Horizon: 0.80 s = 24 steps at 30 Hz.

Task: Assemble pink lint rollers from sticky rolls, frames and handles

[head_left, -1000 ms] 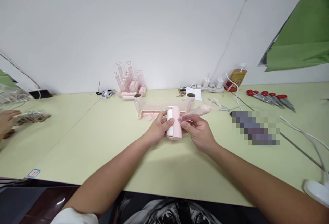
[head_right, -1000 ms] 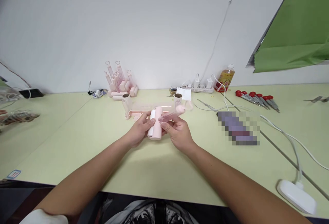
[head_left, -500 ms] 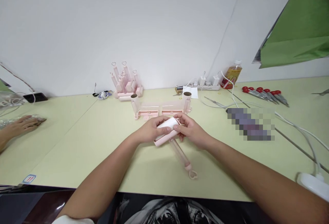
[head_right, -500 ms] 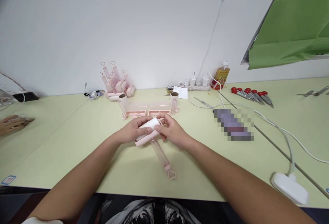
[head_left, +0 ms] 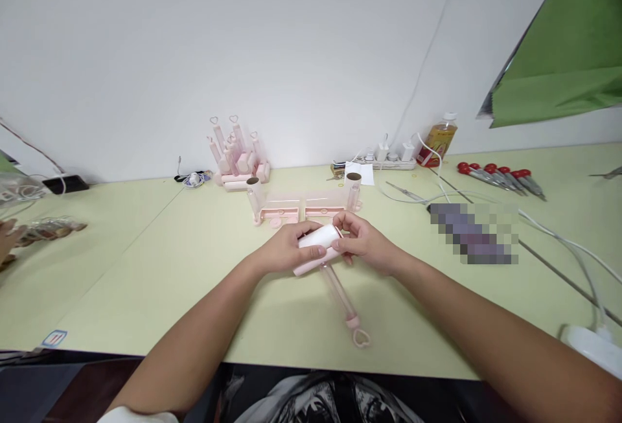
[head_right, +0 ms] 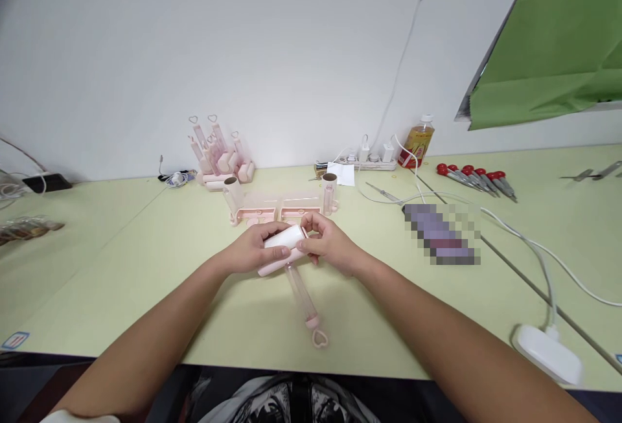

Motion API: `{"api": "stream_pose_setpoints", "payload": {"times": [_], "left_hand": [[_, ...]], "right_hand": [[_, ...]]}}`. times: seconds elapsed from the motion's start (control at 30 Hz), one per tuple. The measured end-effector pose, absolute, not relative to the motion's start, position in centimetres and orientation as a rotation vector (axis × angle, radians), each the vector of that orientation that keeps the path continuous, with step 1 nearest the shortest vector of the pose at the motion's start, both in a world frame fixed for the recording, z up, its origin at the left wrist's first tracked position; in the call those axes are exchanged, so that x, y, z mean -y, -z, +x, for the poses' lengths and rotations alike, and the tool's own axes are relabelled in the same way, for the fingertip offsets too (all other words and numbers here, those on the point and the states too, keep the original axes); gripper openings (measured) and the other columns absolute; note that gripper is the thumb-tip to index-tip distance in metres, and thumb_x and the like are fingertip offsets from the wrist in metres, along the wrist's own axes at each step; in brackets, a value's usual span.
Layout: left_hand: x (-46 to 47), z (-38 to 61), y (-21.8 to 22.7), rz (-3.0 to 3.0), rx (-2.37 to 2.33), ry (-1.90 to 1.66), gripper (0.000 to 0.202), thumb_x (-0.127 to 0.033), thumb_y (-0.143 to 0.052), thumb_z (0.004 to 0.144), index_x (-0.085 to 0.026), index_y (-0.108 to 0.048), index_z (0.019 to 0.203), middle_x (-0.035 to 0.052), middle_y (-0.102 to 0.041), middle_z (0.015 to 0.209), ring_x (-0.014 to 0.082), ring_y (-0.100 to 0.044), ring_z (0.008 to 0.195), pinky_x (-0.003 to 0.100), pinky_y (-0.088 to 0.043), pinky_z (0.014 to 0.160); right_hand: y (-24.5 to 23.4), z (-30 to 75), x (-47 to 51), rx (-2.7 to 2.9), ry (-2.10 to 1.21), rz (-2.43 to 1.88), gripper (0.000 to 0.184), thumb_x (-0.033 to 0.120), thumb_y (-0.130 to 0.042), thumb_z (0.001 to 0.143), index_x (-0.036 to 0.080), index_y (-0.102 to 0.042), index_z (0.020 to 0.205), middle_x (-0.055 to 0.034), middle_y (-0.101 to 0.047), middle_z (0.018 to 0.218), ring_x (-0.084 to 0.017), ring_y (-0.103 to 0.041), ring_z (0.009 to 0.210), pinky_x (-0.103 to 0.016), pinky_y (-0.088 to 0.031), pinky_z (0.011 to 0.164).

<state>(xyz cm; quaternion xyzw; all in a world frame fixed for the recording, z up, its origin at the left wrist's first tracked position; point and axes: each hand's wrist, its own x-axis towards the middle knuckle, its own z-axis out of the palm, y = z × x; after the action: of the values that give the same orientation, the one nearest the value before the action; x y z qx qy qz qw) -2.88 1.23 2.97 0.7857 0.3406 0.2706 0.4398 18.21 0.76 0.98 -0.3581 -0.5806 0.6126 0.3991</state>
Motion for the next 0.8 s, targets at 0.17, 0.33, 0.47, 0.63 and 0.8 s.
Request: {"api": "stream_pose_setpoints", "payload": {"times": [0.17,0.33,0.47,0.63,0.8], "left_hand": [[-1.0,-2.9,-3.4,2.014,-0.790,-0.644,0.044,-0.043,-0.064,0.081,-0.020,-0.063,0.118,0.0069,-0.067,0.112,0.0253,-0.062,0.098,0.033,-0.047,0.084],[-0.7,-3.0,-3.9,2.074,-0.765,-0.598,0.041,-0.041,-0.062,0.083,-0.021,-0.063,0.119,0.0057,-0.067,0.113,0.0238,-0.062,0.098,0.031,-0.046,0.084],[-0.5,-2.9,-4.2,2.104,-0.732,-0.619,0.041,-0.041,-0.059,0.085,-0.021,-0.062,0.121,0.0059,-0.066,0.114,0.0237,-0.062,0.100,0.030,-0.045,0.084],[-0.1,-2.9,-4.8,2.138,-0.733,-0.606,0.042,-0.040,-0.057,0.087,-0.021,-0.060,0.124,0.0064,-0.066,0.117,0.0248,-0.061,0.102,0.031,-0.045,0.086],[0.2,-2.7,-5.3,2.177,-0.780,-0.588,0.042,-0.039,-0.055,0.088,-0.021,-0.059,0.125,0.0059,-0.067,0.117,0.0235,-0.062,0.098,0.030,-0.046,0.083]], "right_hand": [[-1.1,18.6,-0.8,1.481,-1.677,-0.860,0.035,0.020,-0.073,0.067,0.022,-0.042,0.083,0.0066,-0.054,0.074,-0.008,-0.051,0.053,-0.018,-0.042,0.039],[-1.1,18.9,-0.8,1.464,-1.781,-0.835,0.039,0.020,-0.076,0.064,0.022,-0.041,0.081,0.0072,-0.054,0.071,-0.009,-0.052,0.052,-0.020,-0.047,0.038],[-1.3,19.0,-0.9,1.437,-1.818,-0.831,0.040,0.018,-0.077,0.063,0.021,-0.041,0.080,0.0079,-0.055,0.069,-0.008,-0.051,0.049,-0.021,-0.049,0.038],[-2.1,18.8,-0.6,1.392,-1.857,-0.843,0.044,0.017,-0.079,0.059,0.021,-0.039,0.079,0.0077,-0.056,0.069,-0.008,-0.053,0.051,-0.021,-0.050,0.039],[-2.6,19.0,-0.5,1.387,-1.856,-0.838,0.044,0.016,-0.077,0.059,0.021,-0.039,0.079,0.0071,-0.056,0.070,-0.008,-0.053,0.053,-0.021,-0.052,0.040]]}}
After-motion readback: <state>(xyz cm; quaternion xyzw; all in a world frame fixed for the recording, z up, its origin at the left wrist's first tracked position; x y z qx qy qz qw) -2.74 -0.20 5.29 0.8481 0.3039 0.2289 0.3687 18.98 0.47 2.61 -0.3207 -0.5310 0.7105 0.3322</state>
